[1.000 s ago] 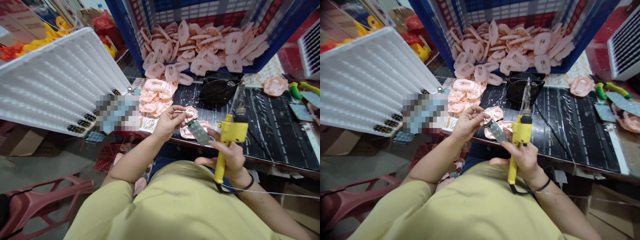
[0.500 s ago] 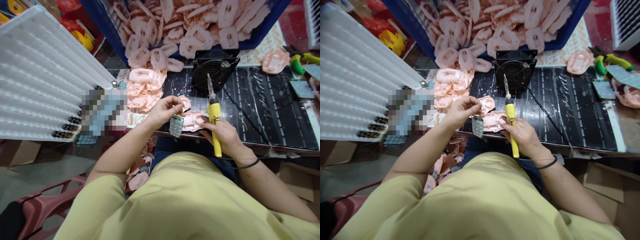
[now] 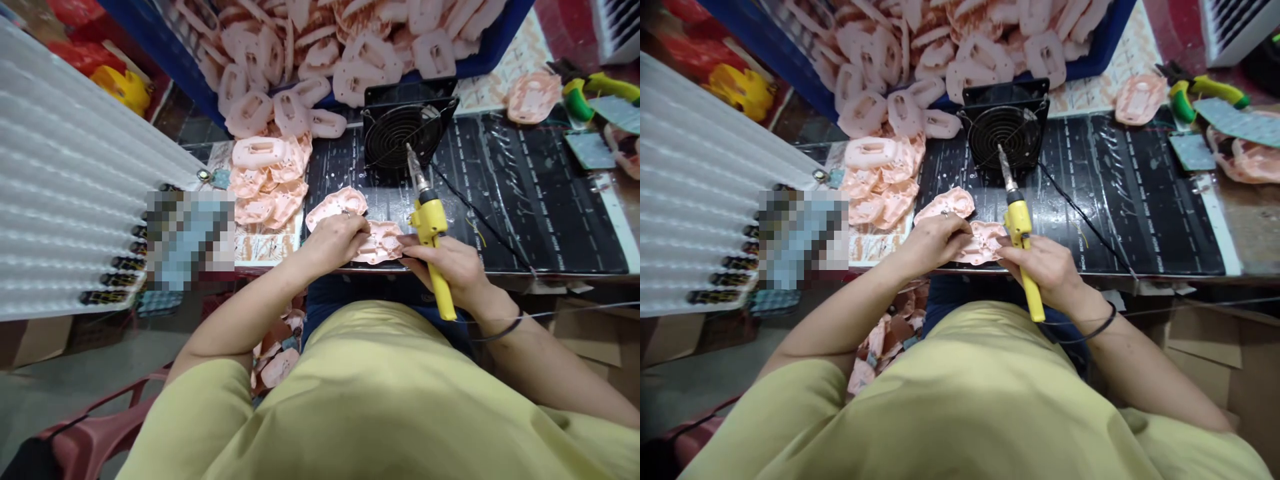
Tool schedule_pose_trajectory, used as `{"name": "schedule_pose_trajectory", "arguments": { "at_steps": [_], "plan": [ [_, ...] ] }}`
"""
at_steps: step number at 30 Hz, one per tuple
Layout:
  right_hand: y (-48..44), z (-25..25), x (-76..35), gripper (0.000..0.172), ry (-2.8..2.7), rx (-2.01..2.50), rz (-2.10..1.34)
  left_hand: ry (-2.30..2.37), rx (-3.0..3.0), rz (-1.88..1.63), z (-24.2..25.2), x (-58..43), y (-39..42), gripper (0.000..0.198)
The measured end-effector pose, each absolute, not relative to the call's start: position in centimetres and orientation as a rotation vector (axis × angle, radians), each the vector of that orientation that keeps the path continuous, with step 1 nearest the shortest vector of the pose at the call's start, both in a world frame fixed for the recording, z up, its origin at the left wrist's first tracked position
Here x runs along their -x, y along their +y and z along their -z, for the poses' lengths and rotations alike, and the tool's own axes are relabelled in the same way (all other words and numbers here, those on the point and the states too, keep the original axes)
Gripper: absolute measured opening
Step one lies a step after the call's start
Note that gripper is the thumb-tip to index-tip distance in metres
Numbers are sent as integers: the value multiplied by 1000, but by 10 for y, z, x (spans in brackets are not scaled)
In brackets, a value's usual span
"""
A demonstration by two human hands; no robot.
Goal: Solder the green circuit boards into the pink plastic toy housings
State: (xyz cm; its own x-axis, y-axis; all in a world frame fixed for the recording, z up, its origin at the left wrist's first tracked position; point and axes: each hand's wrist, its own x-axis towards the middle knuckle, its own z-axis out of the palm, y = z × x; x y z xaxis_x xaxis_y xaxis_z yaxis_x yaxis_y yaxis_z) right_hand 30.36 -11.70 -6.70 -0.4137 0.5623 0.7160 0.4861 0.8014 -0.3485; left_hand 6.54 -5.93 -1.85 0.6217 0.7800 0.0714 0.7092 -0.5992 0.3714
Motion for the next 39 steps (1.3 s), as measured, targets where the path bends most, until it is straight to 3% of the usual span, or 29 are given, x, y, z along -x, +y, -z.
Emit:
{"name": "schedule_pose_trajectory", "arguments": {
  "at_steps": [4,10,15,18,25,39],
  "plan": [
    [-119,73,-294,30,-2106,743,-239,1236,-2687,-295,20,-63,-65,13],
    [-131,53,-303,37,-2021,669,-260,1196,-2720,-430,27,-57,-72,10],
    [-152,25,-339,63,-2052,893,-43,1192,-2713,-555,38,-55,-73,8],
    [-161,26,-351,61,-1972,994,84,1162,-2738,-605,41,-56,-73,9],
    [-164,46,-349,66,-1962,883,-100,1139,-2745,-619,39,-56,-73,9],
    [-150,42,-345,32,-2068,688,-299,1189,-2736,-539,39,-57,-73,12]
  ]
}}
